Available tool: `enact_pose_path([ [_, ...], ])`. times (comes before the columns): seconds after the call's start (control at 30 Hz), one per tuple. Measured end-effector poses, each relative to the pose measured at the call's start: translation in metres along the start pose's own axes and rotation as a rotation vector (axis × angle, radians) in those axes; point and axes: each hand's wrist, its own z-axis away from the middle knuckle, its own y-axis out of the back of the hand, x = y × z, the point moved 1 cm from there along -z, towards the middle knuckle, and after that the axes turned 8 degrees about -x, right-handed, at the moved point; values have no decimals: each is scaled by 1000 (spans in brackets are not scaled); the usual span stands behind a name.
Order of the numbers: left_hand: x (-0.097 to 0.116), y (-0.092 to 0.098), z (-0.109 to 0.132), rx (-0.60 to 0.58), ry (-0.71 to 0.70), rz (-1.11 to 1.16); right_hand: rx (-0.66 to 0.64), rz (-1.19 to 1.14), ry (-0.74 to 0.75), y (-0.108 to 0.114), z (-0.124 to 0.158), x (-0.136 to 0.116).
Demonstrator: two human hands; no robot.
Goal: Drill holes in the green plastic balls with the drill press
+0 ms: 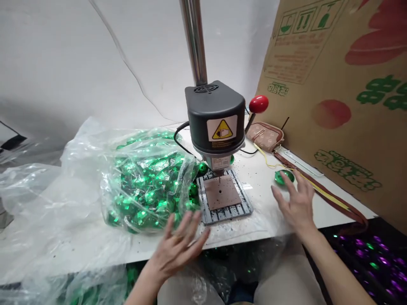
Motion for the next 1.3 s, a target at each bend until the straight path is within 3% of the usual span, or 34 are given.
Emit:
enact_pose_path([
  [0.03, 13, -21, -7, -162, -52, -5, -18, 17, -50, -3, -14, 17],
  [0.1, 22, -48, -21, -258, -4, -70, -65, 20, -51, -9, -40, 35],
  [0.2, 13, -59, -31, -200, 120, -143, -101, 9, -30, -13, -64, 43],
  [0.3, 7, -52, -26, -126, 157, -68, -128, -32, -5, -9, -75, 46],
  [0.37, 17, -47, -20, -5, 206, 59, -136, -81, 26, -2, -75, 42],
  [0.5, 72, -49, -24, 244, 461, 428, -104, -249, 170, 22, -43, -3],
  [0.53, 89, -52, -29, 240, 531, 542, -125, -306, 247, 28, -27, -22],
  [0.6, 122, -60, -40, 125, 657, 814, -198, -401, 422, 39, 8, -63],
  [0.67, 144, -65, -50, 74, 727, 1046, -275, -527, 620, 46, 37, -97],
  [0.7, 149, -66, -52, 85, 759, 1122, -274, -568, 645, 49, 46, -108],
  [0.77, 148, -65, -53, 142, 846, 1204, -348, -615, 642, 52, 48, -117],
  [0.83, 134, -60, -52, 197, 936, 1283, -403, -734, 558, 57, 31, -111],
  [0.97, 95, -45, -59, 310, 930, 1437, -158, -895, 281, 75, -38, -90],
  [1.07, 71, -41, -76, 272, 898, 1488, 48, -1005, 183, 92, -95, -95],
  [1.13, 60, -43, -89, 249, 909, 1540, 159, -1080, 210, 103, -127, -110],
  [1.2, 52, -48, -99, 266, 958, 1607, 187, -1066, 301, 110, -150, -130],
  [1.3, 47, -56, -103, 332, 1104, 1715, 215, -1052, 378, 112, -164, -156],
])
